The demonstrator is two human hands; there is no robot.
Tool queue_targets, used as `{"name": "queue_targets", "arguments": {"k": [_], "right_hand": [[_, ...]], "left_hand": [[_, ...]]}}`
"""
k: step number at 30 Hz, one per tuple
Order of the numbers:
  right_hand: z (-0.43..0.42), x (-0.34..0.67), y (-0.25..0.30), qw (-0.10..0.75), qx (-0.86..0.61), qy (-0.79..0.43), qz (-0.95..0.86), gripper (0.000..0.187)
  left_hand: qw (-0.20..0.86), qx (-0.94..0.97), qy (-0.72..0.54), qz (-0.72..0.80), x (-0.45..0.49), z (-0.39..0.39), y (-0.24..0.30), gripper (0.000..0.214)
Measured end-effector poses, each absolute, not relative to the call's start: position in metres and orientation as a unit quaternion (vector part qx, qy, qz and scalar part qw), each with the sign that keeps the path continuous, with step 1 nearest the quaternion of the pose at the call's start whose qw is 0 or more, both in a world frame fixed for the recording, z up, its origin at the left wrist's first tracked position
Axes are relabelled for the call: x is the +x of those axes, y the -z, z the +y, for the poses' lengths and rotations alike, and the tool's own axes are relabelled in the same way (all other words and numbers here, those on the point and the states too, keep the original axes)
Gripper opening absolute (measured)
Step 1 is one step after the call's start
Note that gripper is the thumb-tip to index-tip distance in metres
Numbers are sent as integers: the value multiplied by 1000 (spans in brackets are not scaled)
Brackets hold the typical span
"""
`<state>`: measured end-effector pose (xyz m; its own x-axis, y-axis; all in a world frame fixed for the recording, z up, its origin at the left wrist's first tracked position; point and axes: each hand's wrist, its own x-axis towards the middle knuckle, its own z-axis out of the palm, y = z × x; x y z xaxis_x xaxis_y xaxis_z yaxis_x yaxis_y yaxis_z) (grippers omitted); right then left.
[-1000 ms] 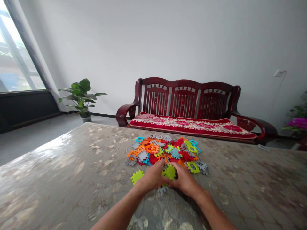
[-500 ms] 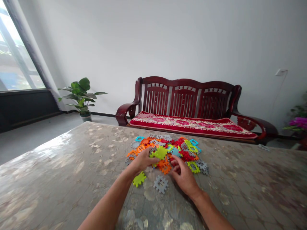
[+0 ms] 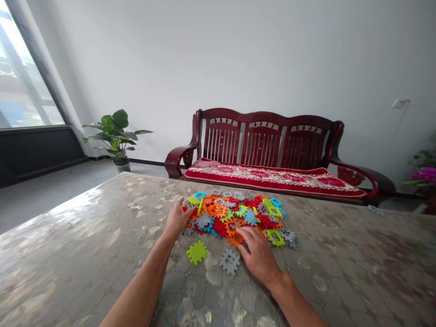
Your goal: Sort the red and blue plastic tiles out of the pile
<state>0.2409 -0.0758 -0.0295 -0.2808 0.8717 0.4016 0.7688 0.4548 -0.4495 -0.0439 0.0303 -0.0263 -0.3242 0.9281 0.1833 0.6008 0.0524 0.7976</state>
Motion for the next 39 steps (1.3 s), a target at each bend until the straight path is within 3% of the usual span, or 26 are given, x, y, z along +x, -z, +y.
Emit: {"name": "queue_targets", "arguments": {"k": [5, 12, 19, 26, 33, 39], "right_hand": [[-77, 232, 23, 228, -509, -42, -829, 50], [-78, 233, 22, 200, -524, -33, -827, 47], [-76, 235, 21, 187, -522, -44, -831, 43], [-76, 235, 26, 185, -516, -28, -836, 40], [-78, 237, 24, 234, -528, -21, -816, 37], [-83, 240, 16, 208, -529, -38, -822, 36]], "left_hand": [[116, 619, -268, 729, -41, 23, 27, 46], [57, 645, -230, 727, -31, 12, 1, 35], [137, 742, -101, 649, -21, -15, -40, 16], [143, 798, 64, 582, 8, -37, -37, 34], [147, 807, 49, 569, 21, -44, -29, 45], [162, 828, 35, 536, 25, -45, -25, 49]]}}
